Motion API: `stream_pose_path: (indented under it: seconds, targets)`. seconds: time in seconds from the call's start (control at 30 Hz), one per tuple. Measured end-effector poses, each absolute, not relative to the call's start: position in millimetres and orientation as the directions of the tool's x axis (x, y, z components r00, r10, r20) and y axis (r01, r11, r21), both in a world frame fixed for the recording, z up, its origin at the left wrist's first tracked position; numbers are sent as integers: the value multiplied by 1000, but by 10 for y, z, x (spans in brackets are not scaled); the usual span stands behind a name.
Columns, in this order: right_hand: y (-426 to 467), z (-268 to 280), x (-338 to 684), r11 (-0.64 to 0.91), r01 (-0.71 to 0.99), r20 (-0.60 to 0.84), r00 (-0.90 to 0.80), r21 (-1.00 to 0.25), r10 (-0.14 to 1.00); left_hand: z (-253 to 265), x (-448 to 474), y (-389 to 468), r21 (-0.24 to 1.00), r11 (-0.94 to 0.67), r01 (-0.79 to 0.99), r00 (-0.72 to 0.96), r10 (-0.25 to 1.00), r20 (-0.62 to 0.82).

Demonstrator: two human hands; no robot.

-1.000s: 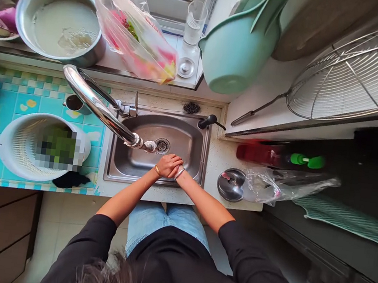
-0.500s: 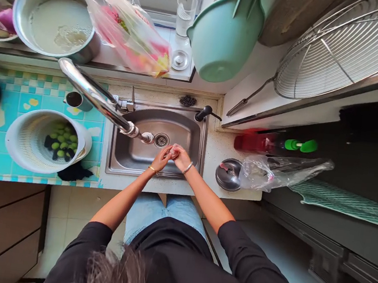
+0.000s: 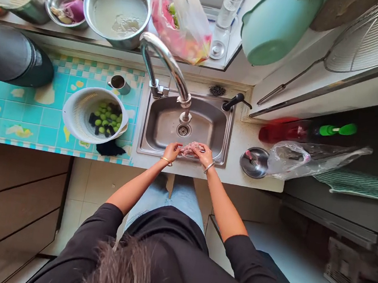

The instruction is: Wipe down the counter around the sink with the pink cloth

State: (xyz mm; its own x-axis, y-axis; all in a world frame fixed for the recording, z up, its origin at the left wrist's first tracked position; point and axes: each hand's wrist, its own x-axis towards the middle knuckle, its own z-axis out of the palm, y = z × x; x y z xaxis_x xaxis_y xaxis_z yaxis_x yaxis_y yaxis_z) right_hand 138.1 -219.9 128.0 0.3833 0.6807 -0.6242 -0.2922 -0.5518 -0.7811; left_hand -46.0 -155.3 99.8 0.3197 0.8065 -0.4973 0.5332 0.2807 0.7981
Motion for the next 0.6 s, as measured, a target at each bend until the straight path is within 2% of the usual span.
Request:
stream_pose_path:
  seconds: [0.2,0.4,0.5,0.57,0.6]
  targets:
    - [-2316,1358,1030,-572,-211,-605,393,-793,693,1225,-1328,-1910,790,265,553,257,848,-464]
    - [-2502,1501,678,-585,-233,-629,331,-777,703,1411,-2125,-2297,810,312,496,138,893,-429]
    - [-2593,1580,340,-577,-388,-680,224,-719,698,1486,-2353,-2403,813,413,412,53,879,-473]
    - [-2648,1636,84,-555,-593,-739,104,-584,666,1553,-2444,-2441,786,591,182,34,795,-606]
    - [-2676,1663,-42,-541,-687,-764,33,-485,644,1590,-2480,-2452,744,667,34,82,740,-668]
